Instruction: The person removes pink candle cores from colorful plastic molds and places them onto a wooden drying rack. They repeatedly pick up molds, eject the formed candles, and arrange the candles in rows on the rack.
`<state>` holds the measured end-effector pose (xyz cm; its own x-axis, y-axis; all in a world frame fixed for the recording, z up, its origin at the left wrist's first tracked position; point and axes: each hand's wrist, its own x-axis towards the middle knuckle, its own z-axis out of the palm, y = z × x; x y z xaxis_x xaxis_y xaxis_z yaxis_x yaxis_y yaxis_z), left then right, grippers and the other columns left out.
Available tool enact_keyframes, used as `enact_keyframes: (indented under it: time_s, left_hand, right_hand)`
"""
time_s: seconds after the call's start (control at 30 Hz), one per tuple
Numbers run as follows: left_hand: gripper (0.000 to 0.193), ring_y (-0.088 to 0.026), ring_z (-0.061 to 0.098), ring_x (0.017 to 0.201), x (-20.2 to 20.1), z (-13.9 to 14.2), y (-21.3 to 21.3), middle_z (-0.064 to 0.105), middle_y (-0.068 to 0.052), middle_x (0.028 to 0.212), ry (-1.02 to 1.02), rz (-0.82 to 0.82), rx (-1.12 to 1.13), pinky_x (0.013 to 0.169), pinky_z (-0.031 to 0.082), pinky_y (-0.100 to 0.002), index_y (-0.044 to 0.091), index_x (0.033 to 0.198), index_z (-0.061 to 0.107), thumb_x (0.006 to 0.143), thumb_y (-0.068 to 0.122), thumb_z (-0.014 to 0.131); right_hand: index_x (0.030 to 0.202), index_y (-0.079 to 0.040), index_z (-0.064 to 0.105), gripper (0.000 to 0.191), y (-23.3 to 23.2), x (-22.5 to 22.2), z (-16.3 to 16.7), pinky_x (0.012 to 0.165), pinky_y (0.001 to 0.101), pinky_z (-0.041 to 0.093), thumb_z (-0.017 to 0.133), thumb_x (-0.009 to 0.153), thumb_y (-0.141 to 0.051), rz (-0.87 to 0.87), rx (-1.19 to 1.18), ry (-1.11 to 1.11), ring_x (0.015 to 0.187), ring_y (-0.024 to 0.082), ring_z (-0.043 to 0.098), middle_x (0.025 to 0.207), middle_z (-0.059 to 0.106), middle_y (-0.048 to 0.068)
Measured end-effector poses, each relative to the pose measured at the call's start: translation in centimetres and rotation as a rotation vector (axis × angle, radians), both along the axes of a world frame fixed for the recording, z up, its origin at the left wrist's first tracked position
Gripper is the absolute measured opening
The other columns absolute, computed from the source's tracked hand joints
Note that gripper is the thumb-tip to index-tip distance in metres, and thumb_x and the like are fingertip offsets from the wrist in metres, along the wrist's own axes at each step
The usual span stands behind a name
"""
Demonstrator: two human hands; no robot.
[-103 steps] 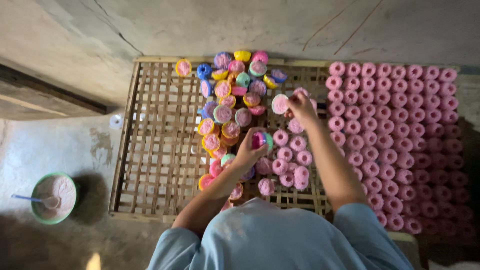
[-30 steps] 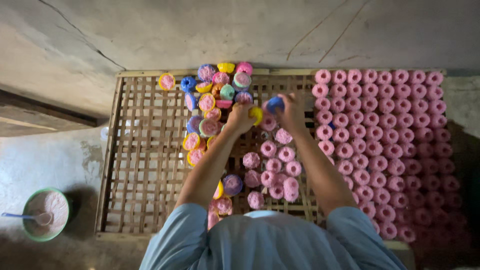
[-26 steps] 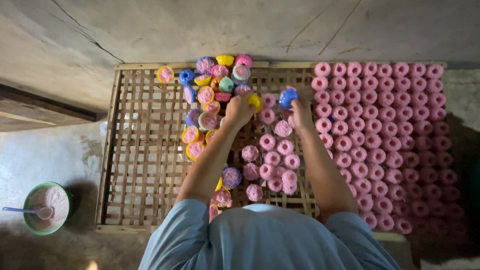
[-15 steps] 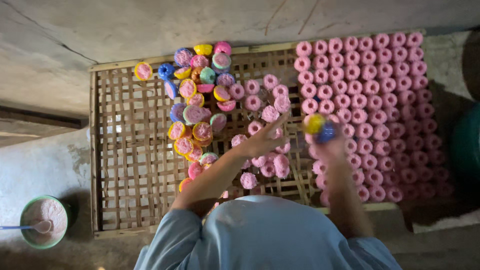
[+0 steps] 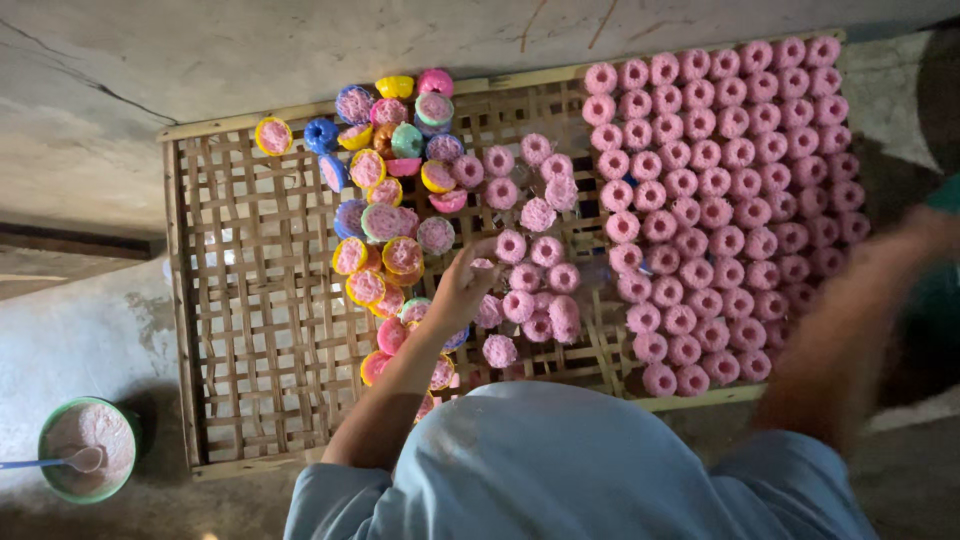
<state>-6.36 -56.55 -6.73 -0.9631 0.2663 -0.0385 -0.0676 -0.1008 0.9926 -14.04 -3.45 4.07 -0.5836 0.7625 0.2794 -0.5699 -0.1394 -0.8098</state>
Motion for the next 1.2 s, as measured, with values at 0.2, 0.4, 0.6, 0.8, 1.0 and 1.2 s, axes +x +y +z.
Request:
enact_keyframes:
  time_s: [0.2,0.4,0.6,0.8,1.0,1.2]
  left_hand:
    - [0.044,-0.018,0.066,0.089,0.8,3.5,-0.4,0.059,-0.012,0.108,0.068,0.021,-0.297,0.083,0.057,-0.031,0.004,0.137,0.055,0.095,0.007,0.067]
    - [0.045,-0.026,0.071,0.102,0.3,6.4,-2.4,0.063,-0.016,0.124,0.117,0.070,-0.361,0.088,0.056,-0.036,0.006,0.137,0.056,0.093,0.006,0.066]
    - [0.052,-0.031,0.069,0.103,-1.2,5.5,-4.3,0.064,-0.017,0.127,0.102,0.077,-0.379,0.089,0.056,-0.039,0.006,0.138,0.056,0.087,0.001,0.065]
    - [0.049,-0.028,0.071,0.100,-2.8,4.3,-4.6,0.065,-0.016,0.125,0.125,0.090,-0.337,0.088,0.056,-0.038,0.006,0.137,0.056,0.089,0.002,0.065]
    - [0.046,-0.030,0.069,0.092,-3.1,3.8,-5.0,0.063,-0.017,0.113,-0.068,0.109,-0.375,0.082,0.056,-0.038,0.007,0.137,0.058,0.091,0.003,0.063]
    - [0.045,-0.030,0.068,0.100,-2.9,3.2,-5.2,0.063,-0.017,0.113,0.100,0.157,-0.383,0.089,0.055,-0.037,0.005,0.135,0.058,0.091,0.003,0.063]
  right_hand:
    - [0.104,-0.006,0.076,0.017,-24.9,-10.4,-10.5,0.095,0.0476,0.045,0.073,0.089,-0.012,0.281,1.378,-0.230,0.102,0.035,0.064,0.105,0.069,0.014]
    - [0.100,-0.005,0.073,0.018,-33.0,-15.1,-12.2,0.092,0.0516,0.049,0.071,0.094,-0.023,0.363,1.717,-0.737,0.099,0.039,0.064,0.101,0.069,0.019]
    - [0.114,-0.011,0.065,0.054,-33.4,-17.5,-10.2,0.074,0.0526,0.053,0.077,0.062,-0.017,0.361,1.862,-0.601,0.094,0.042,0.067,0.104,0.071,0.021]
    - [0.109,-0.013,0.074,0.038,-32.2,-20.9,-12.8,0.089,0.0476,0.054,0.082,0.076,-0.031,0.892,1.681,-1.042,0.103,0.035,0.069,0.109,0.073,0.018]
    - [0.103,-0.009,0.071,0.030,-30.3,-25.2,-9.5,0.088,0.0472,0.055,0.081,0.081,-0.026,0.545,1.456,-0.874,0.101,0.037,0.071,0.104,0.073,0.018]
    - [0.101,-0.010,0.071,0.029,-28.1,-27.8,-9.8,0.078,0.0510,0.054,0.081,0.075,-0.016,0.323,1.704,-0.600,0.092,0.040,0.067,0.093,0.073,0.015]
